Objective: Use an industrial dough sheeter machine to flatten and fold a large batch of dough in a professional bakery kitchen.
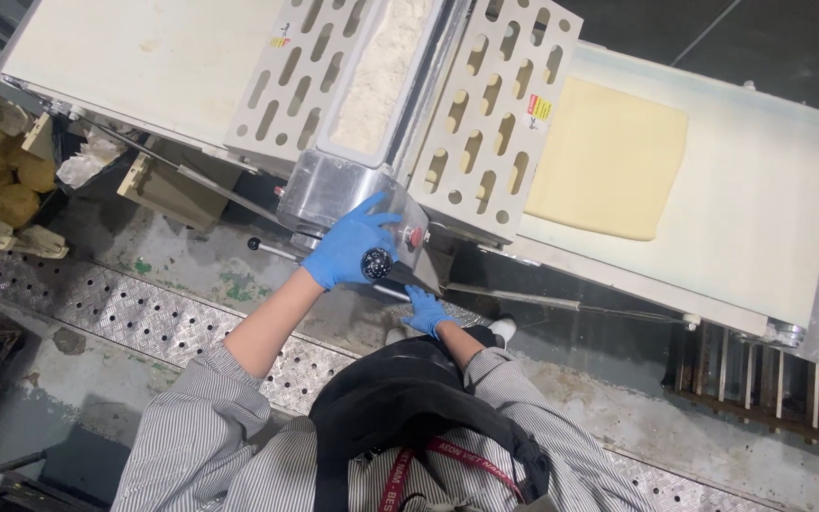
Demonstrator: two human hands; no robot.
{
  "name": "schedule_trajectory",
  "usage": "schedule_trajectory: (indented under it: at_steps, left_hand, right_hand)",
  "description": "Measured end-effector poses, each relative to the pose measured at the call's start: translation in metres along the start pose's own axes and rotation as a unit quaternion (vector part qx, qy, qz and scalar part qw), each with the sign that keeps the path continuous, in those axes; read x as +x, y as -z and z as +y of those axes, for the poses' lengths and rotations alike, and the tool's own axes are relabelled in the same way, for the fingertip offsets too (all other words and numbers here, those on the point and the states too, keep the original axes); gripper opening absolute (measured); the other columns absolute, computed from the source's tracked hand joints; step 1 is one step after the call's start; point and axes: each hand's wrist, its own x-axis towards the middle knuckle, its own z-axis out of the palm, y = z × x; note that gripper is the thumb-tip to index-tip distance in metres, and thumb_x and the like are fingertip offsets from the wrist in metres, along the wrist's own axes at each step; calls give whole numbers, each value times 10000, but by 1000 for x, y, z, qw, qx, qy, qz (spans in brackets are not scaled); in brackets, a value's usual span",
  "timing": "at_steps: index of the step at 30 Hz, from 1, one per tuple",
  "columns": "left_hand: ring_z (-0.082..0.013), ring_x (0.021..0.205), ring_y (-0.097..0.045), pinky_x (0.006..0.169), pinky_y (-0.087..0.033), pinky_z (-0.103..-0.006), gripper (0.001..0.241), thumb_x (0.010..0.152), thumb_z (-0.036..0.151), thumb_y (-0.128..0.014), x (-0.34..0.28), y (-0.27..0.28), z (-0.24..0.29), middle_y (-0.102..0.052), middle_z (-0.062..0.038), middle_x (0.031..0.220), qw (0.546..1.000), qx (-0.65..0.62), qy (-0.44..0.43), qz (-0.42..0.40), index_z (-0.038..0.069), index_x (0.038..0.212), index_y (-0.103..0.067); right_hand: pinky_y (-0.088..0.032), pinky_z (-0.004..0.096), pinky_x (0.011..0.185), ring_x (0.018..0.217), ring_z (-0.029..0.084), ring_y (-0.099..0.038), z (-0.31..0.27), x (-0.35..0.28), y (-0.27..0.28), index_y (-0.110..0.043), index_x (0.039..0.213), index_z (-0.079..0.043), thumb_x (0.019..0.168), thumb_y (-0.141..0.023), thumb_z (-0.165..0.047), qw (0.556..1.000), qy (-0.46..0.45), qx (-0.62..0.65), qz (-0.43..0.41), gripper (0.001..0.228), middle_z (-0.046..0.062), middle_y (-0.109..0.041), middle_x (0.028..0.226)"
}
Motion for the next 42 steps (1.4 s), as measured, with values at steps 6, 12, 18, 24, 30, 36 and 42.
schedule_trajectory:
  at_steps: [6,12,18,24,30,36,42]
  left_hand:
    - [-260,1228,-635,1247,-264,-518,113,737,224,-683,-3,-7,-2,-770,-89,960,1000,-4,10,25,162,699,-770]
    - [-266,1197,-645,1247,-251,-534,127,735,219,-686,1,-8,1,-760,-129,1001,999,38,11,20,143,666,-761]
    - [-276,1204,-636,1244,-260,-528,183,771,280,-702,-1,-15,0,-749,-150,1004,996,82,19,19,114,724,-762]
    - [-300,1286,-590,1252,-255,-497,196,736,295,-696,-3,-15,-7,-731,-137,1197,1000,13,9,21,127,791,-781]
    - [-359,1348,-529,1232,-260,-454,265,700,355,-731,-3,-17,-10,-705,-161,1250,999,18,21,17,126,814,-799]
    - [-316,1315,-572,1252,-262,-462,235,726,345,-724,-3,-18,-8,-727,-150,1208,999,10,26,23,135,805,-795]
    - [-292,1287,-598,1261,-275,-450,223,718,328,-715,-4,-20,-7,-736,-145,1177,999,17,31,32,148,818,-800]
  right_hand:
    - [-486,447,1059,1262,373,-606,8,2,8,-512,1458,-93,879,-688,-497,997,-21,74,-24,727,199,-618,1388]
    - [-543,482,896,1066,358,-694,-41,-50,69,-612,1312,-100,904,-586,-554,998,19,-58,16,612,170,-717,1184]
    - [-533,467,942,1114,359,-681,-52,-66,76,-602,1362,-112,942,-565,-546,999,10,-21,43,605,171,-706,1226]
    - [-507,455,988,1207,359,-625,-40,-64,65,-508,1467,-105,927,-597,-493,998,47,4,52,671,196,-618,1356]
    - [-507,458,983,1185,389,-618,-48,-67,69,-467,1490,-100,917,-621,-478,998,42,3,48,703,219,-585,1350]
    - [-511,466,966,1161,403,-618,-47,-71,66,-428,1527,-114,907,-637,-453,997,52,16,61,737,224,-587,1289]
    - [-485,464,1017,1223,419,-577,-41,-68,58,-393,1546,-87,922,-650,-438,995,71,30,69,761,240,-539,1359]
